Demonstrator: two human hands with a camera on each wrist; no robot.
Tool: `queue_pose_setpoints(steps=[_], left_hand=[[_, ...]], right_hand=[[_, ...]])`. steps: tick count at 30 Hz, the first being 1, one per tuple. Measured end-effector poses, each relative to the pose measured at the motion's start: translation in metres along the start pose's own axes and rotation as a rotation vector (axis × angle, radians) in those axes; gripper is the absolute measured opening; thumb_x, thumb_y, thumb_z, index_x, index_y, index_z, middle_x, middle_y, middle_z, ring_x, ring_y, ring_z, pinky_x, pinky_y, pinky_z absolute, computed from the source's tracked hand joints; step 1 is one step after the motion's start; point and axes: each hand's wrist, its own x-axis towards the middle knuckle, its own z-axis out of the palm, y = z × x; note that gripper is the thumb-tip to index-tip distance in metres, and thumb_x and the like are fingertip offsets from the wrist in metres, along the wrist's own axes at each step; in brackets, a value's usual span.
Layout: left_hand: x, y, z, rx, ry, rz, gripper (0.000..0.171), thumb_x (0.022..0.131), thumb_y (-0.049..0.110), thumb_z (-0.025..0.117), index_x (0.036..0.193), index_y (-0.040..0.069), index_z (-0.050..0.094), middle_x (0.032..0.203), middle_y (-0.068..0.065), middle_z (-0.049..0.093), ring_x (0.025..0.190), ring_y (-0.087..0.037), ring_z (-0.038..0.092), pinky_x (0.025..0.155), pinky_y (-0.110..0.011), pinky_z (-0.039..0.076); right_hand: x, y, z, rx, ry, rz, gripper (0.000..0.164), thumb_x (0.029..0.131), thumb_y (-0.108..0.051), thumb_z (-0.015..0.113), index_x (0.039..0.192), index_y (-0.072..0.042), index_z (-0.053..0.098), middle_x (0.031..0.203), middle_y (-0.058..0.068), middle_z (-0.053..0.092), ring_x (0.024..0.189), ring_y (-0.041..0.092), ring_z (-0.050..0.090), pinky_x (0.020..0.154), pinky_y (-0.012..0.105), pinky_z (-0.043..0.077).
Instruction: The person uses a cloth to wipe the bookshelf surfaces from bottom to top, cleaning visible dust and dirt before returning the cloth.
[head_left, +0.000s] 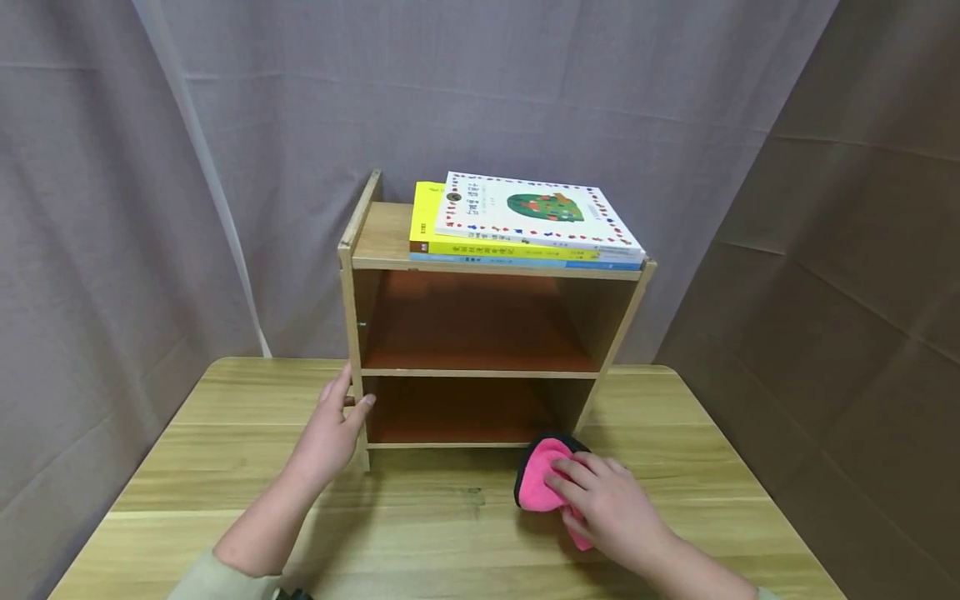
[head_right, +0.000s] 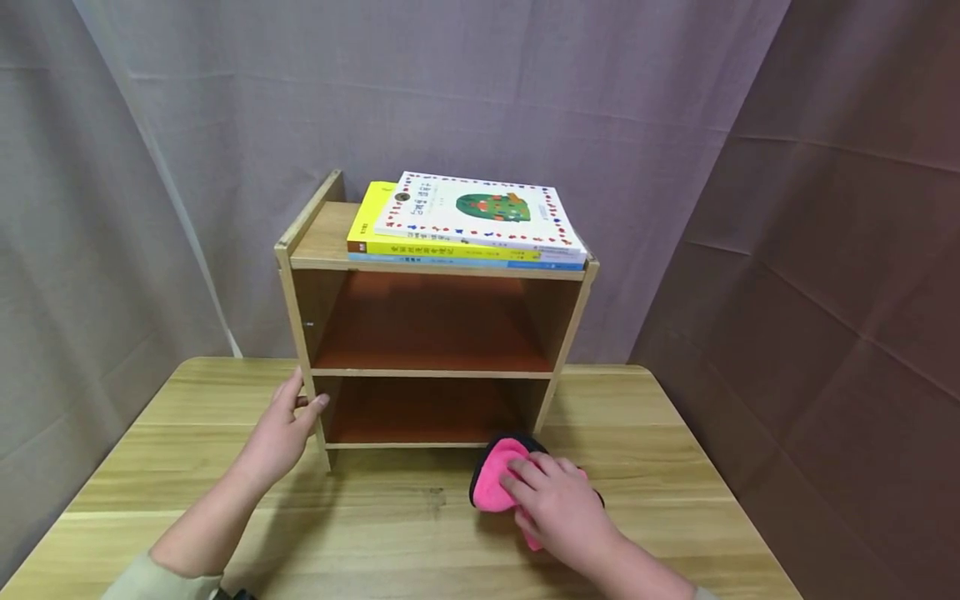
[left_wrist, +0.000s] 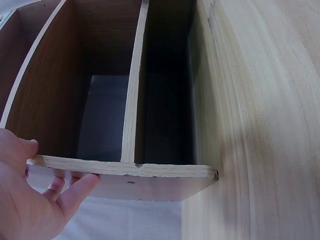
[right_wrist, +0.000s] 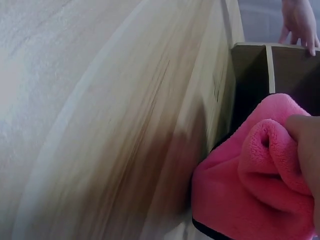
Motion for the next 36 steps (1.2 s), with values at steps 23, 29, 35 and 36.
queue_pose_setpoints(steps=[23, 29, 35, 36], left_hand=[[-0.002, 0.001, 0.0, 0.009, -0.002, -0.014, 0.071, 0.106, 0.036, 0.046, 0.16, 0.023, 0.002, 0.161, -0.015, 0.018, 0.134, -0.036, 0.039, 0.105, -0.059, 0.037], [-0.002, 0.002, -0.001, 0.004, -0.002, -0.008, 0.07, 0.106, 0.035, 0.046, 0.16, 0.022, 0.003, 0.161, -0.015, 0.018, 0.133, -0.036, 0.039, 0.104, -0.059, 0.037], [-0.002, 0.002, -0.001, 0.001, -0.005, -0.003, 0.071, 0.105, 0.042, 0.045, 0.16, 0.026, 0.003, 0.161, -0.014, 0.018, 0.134, -0.036, 0.038, 0.104, -0.059, 0.037], [-0.002, 0.002, -0.001, 0.001, -0.005, -0.003, 0.071, 0.105, 0.043, 0.045, 0.16, 0.026, 0.003, 0.161, -0.014, 0.019, 0.134, -0.036, 0.038, 0.104, -0.06, 0.037]], right_hand=[[-0.015, -0.021, 0.014, 0.05, -0.27, 0.276, 0.037, 0.081, -0.036, 0.076, 0.112, -0.016, 0.075, 0.116, 0.007, 0.067, 0.109, 0.025, 0.059, 0.089, 0.047, 0.049], [-0.021, -0.025, 0.011, 0.126, -0.441, 0.414, 0.049, 0.097, -0.056, 0.054, 0.123, -0.019, 0.071, 0.128, 0.01, 0.063, 0.119, 0.031, 0.056, 0.097, 0.055, 0.043], [-0.03, -0.02, 0.007, 0.298, -0.549, 0.457, 0.044, 0.106, -0.046, 0.04, 0.138, -0.023, 0.061, 0.14, 0.01, 0.056, 0.129, 0.032, 0.05, 0.102, 0.059, 0.038], [-0.032, -0.019, 0.006, 0.319, -0.562, 0.452, 0.044, 0.106, -0.044, 0.04, 0.14, -0.023, 0.059, 0.143, 0.01, 0.053, 0.131, 0.033, 0.048, 0.103, 0.059, 0.037]])
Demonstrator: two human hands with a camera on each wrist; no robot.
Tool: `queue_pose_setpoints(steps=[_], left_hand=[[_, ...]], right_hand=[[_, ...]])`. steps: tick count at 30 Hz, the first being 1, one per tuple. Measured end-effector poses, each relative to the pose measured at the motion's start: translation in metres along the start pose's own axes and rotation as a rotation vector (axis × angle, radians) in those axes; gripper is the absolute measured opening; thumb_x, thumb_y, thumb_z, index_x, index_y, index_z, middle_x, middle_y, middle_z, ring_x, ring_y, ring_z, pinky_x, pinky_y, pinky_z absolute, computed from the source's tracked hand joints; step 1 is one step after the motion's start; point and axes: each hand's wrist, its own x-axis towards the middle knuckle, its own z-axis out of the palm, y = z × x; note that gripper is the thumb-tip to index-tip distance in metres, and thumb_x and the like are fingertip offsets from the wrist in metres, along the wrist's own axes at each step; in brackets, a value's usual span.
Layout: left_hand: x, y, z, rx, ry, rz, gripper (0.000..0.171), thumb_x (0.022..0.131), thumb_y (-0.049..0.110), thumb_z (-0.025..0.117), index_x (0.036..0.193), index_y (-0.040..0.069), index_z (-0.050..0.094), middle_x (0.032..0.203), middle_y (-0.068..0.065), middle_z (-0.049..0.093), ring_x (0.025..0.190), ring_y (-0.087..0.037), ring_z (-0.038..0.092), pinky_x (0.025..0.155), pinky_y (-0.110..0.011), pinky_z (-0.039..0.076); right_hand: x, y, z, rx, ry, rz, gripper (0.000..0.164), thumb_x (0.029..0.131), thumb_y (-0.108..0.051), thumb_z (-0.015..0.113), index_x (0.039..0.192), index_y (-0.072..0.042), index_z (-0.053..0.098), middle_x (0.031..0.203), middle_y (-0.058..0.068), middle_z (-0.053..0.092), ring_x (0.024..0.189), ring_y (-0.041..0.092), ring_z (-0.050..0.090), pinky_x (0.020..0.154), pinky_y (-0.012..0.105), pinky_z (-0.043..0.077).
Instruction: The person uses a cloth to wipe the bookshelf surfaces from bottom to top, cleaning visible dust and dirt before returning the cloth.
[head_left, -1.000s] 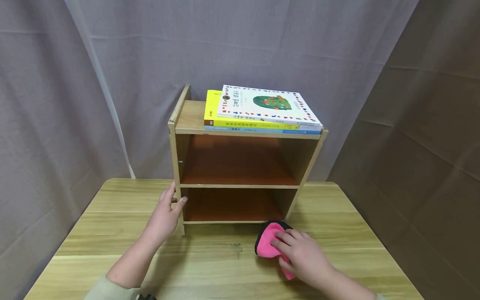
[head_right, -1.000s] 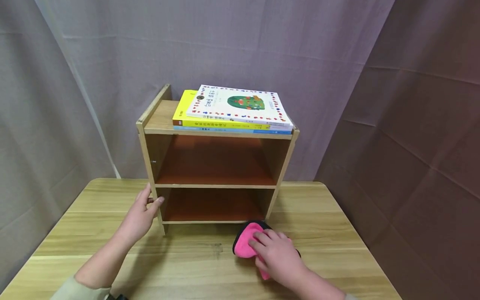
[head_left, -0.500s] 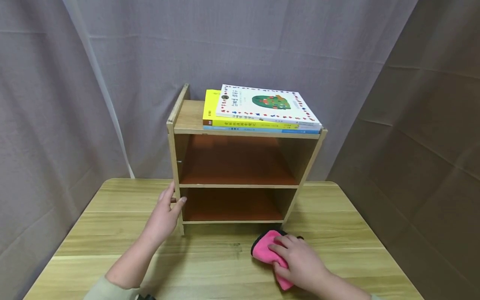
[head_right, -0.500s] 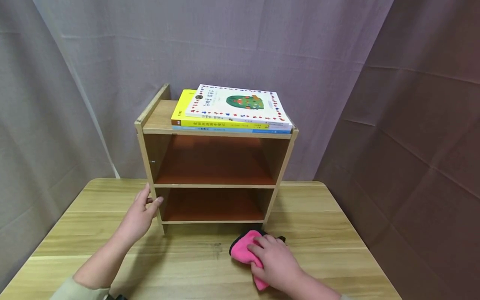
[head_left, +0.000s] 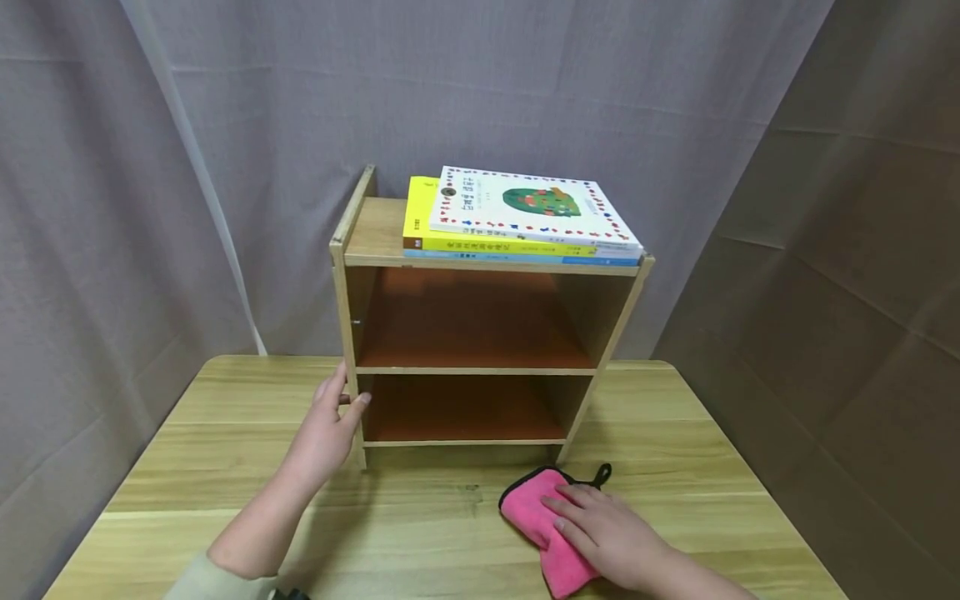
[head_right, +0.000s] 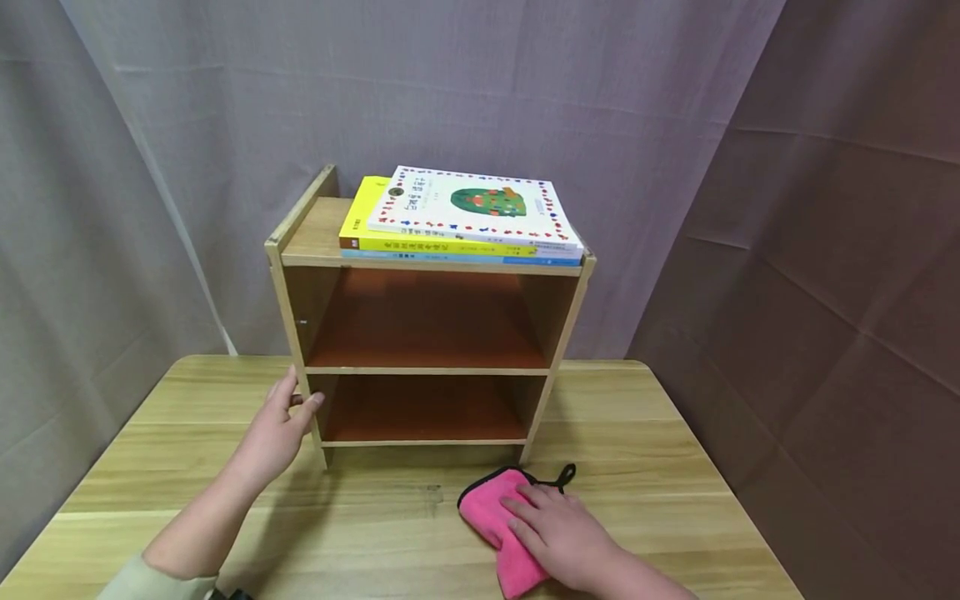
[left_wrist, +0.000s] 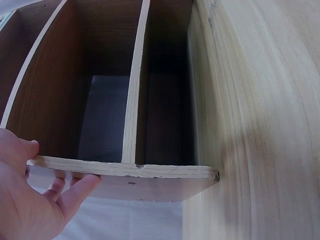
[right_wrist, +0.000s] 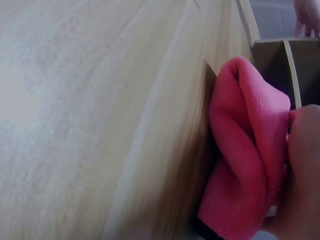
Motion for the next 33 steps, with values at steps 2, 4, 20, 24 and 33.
queue_pose_setpoints(steps=[2, 4, 20, 24, 33], left_hand=[[0.0, 0.0, 0.0, 0.0, 0.0, 0.002, 0.071, 0.105, 0.043, 0.045, 0.16, 0.026, 0.003, 0.16, -0.014, 0.019, 0.134, -0.036, 0.038, 0.104, -0.059, 0.037], [0.0, 0.0, 0.0, -0.001, -0.001, -0.001, 0.071, 0.105, 0.041, 0.045, 0.16, 0.026, 0.003, 0.161, -0.014, 0.018, 0.134, -0.036, 0.037, 0.104, -0.059, 0.037], [0.0, 0.0, -0.001, 0.006, 0.0, 0.004, 0.071, 0.104, 0.045, 0.044, 0.16, 0.028, 0.002, 0.16, -0.014, 0.019, 0.135, -0.036, 0.037, 0.103, -0.059, 0.038], [-0.001, 0.001, -0.001, 0.008, -0.001, 0.005, 0.07, 0.105, 0.043, 0.044, 0.16, 0.028, 0.002, 0.16, -0.014, 0.021, 0.134, -0.036, 0.037, 0.103, -0.059, 0.037], [-0.008, 0.002, -0.003, 0.017, -0.058, -0.033, 0.078, 0.103, 0.044, 0.049, 0.16, 0.02, 0.002, 0.158, -0.02, 0.021, 0.134, -0.039, 0.04, 0.099, -0.059, 0.041]], right_hand=[[-0.003, 0.004, 0.001, 0.017, -0.03, -0.025, 0.046, 0.106, -0.044, 0.039, 0.145, -0.023, 0.053, 0.149, 0.012, 0.047, 0.135, 0.036, 0.044, 0.105, 0.06, 0.035], [-0.005, 0.006, 0.003, 0.017, -0.037, -0.052, 0.047, 0.106, -0.043, 0.04, 0.147, -0.022, 0.05, 0.151, 0.013, 0.044, 0.136, 0.039, 0.041, 0.106, 0.058, 0.034], [-0.004, -0.011, 0.014, 0.181, -0.082, 0.096, 0.058, 0.105, -0.048, 0.039, 0.151, -0.013, 0.042, 0.159, 0.018, 0.029, 0.145, 0.046, 0.021, 0.11, 0.066, 0.021], [-0.003, -0.015, 0.015, 0.184, -0.077, 0.117, 0.058, 0.105, -0.048, 0.039, 0.151, -0.012, 0.043, 0.158, 0.018, 0.029, 0.144, 0.046, 0.021, 0.11, 0.066, 0.021], [-0.003, -0.016, 0.019, 0.142, -0.042, 0.144, 0.056, 0.104, -0.049, 0.041, 0.149, -0.016, 0.047, 0.156, 0.016, 0.035, 0.143, 0.044, 0.027, 0.11, 0.063, 0.025]])
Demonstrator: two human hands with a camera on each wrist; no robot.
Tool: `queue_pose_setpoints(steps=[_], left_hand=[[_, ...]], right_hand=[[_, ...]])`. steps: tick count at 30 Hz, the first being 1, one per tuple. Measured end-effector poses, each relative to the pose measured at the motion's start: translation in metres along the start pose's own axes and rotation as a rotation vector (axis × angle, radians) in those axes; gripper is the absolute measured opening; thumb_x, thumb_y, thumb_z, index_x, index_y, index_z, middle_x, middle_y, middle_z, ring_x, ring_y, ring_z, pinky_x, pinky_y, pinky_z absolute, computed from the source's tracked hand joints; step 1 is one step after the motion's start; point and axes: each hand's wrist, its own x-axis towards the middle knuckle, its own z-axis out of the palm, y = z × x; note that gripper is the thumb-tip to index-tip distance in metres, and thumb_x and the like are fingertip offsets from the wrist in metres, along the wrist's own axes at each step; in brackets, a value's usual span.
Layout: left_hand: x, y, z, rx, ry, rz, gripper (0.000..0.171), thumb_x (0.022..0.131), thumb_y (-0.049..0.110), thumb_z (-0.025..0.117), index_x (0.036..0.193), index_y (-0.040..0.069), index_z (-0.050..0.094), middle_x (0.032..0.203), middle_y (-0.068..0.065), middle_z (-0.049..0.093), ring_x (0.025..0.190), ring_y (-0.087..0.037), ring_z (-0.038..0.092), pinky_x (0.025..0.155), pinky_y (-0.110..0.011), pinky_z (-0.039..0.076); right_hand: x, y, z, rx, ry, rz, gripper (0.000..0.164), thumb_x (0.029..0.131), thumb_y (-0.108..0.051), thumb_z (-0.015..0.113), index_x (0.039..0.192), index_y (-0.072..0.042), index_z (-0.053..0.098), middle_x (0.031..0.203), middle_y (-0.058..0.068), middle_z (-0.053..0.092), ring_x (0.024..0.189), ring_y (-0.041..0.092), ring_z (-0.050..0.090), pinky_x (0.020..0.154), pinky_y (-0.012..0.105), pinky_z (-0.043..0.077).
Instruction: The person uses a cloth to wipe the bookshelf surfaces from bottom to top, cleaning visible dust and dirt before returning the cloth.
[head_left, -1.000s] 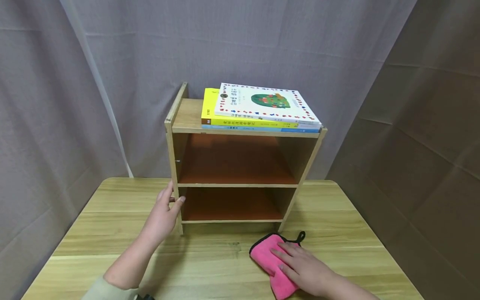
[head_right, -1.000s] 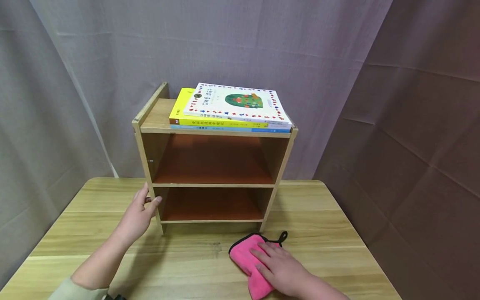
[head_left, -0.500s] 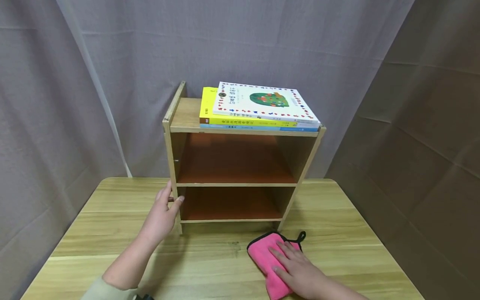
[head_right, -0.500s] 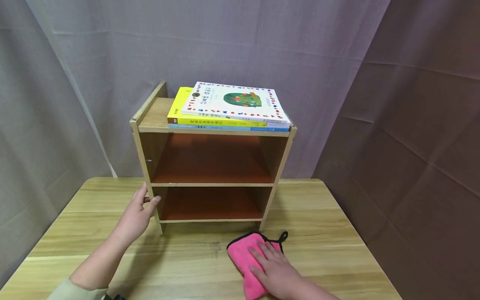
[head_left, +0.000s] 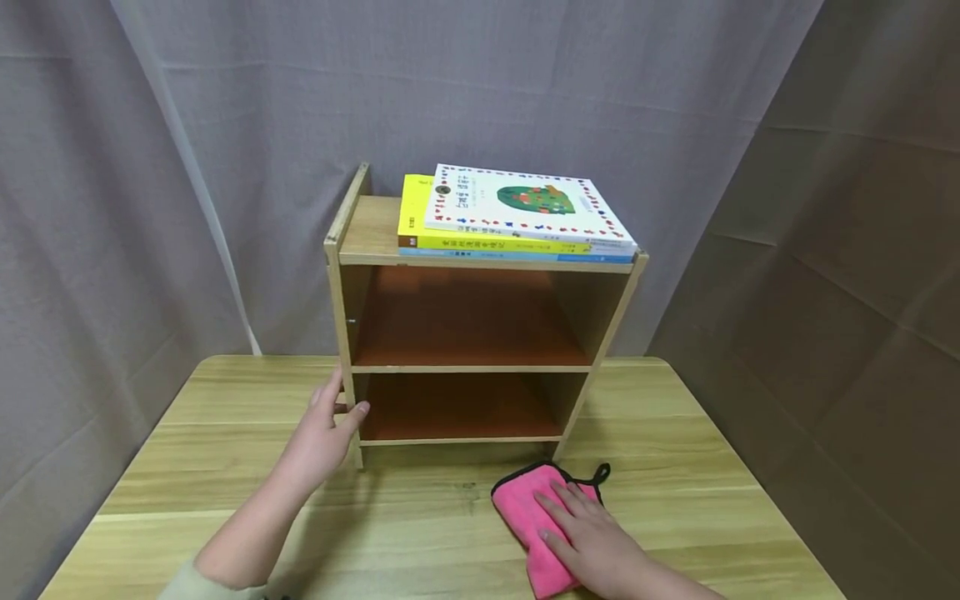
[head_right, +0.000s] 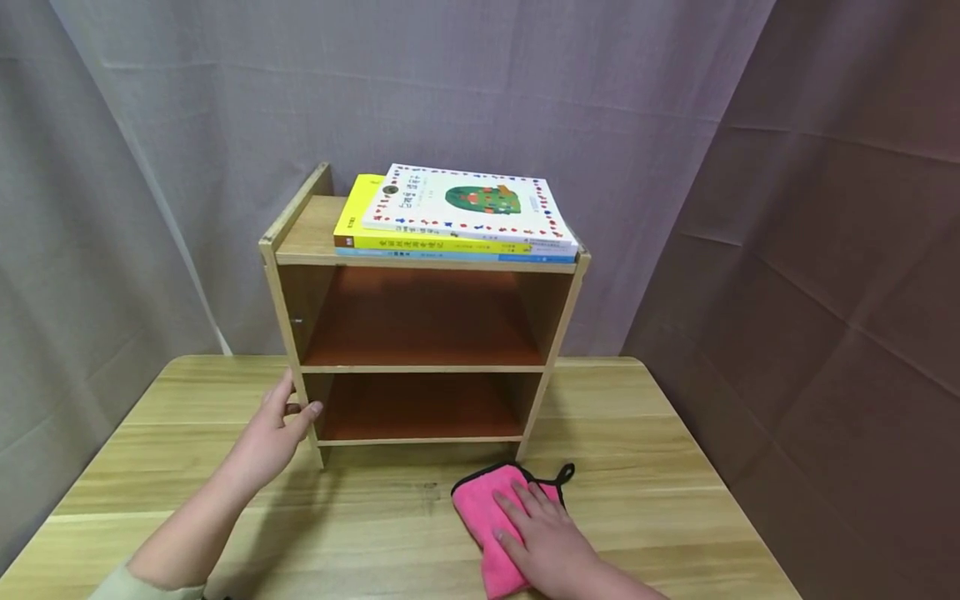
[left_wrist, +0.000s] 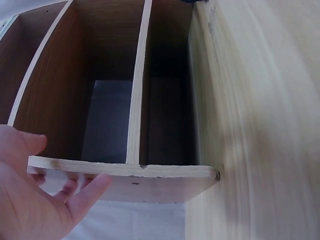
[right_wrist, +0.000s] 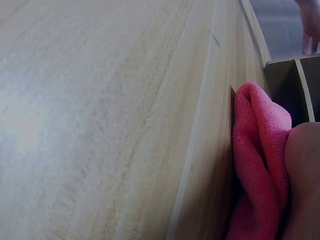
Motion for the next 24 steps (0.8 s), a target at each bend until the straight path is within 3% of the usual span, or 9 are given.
queue_pose_setpoints(steps=[6, 12, 17, 20, 24], left_hand=[[-0.011, -0.006, -0.001, 0.029, -0.065, -0.02, 0.08, 0.102, 0.043, 0.054, 0.16, 0.014, 0.007, 0.153, -0.02, 0.029, 0.128, -0.037, 0.047, 0.093, -0.053, 0.048], [-0.024, -0.013, -0.003, 0.056, -0.094, -0.017, 0.079, 0.1, 0.043, 0.056, 0.159, 0.012, 0.013, 0.145, -0.018, 0.041, 0.121, -0.034, 0.052, 0.085, -0.045, 0.052], [-0.032, -0.014, -0.005, 0.084, -0.099, -0.023, 0.081, 0.098, 0.049, 0.057, 0.159, 0.011, 0.017, 0.142, -0.017, 0.046, 0.115, -0.03, 0.056, 0.082, -0.042, 0.052], [-0.037, -0.015, -0.005, 0.148, -0.089, -0.032, 0.079, 0.097, 0.053, 0.056, 0.156, 0.01, 0.026, 0.138, -0.016, 0.05, 0.109, -0.026, 0.06, 0.081, -0.042, 0.052], [-0.048, -0.018, -0.004, 0.308, -0.06, -0.029, 0.065, 0.098, 0.051, 0.055, 0.149, 0.012, 0.044, 0.129, -0.009, 0.059, 0.099, -0.017, 0.063, 0.079, -0.043, 0.052]], right_hand=[[0.0, 0.002, 0.0, -0.025, 0.065, -0.007, 0.054, 0.103, -0.049, 0.045, 0.145, -0.017, 0.052, 0.153, 0.015, 0.041, 0.14, 0.042, 0.034, 0.108, 0.063, 0.028], [0.001, 0.003, -0.003, 0.017, 0.07, 0.019, 0.056, 0.102, -0.053, 0.044, 0.145, -0.017, 0.052, 0.152, 0.014, 0.042, 0.141, 0.038, 0.035, 0.11, 0.061, 0.026], [0.003, 0.007, -0.005, 0.013, 0.143, 0.008, 0.051, 0.103, -0.048, 0.048, 0.144, -0.018, 0.054, 0.149, 0.009, 0.046, 0.14, 0.036, 0.037, 0.112, 0.058, 0.027], [0.004, 0.01, -0.009, 0.01, 0.207, -0.032, 0.049, 0.102, -0.043, 0.052, 0.142, -0.016, 0.055, 0.148, 0.009, 0.048, 0.138, 0.035, 0.039, 0.111, 0.058, 0.029], [0.004, 0.013, -0.015, -0.015, 0.304, -0.1, 0.046, 0.1, -0.036, 0.059, 0.14, -0.014, 0.058, 0.145, 0.009, 0.051, 0.136, 0.034, 0.044, 0.112, 0.053, 0.029]])
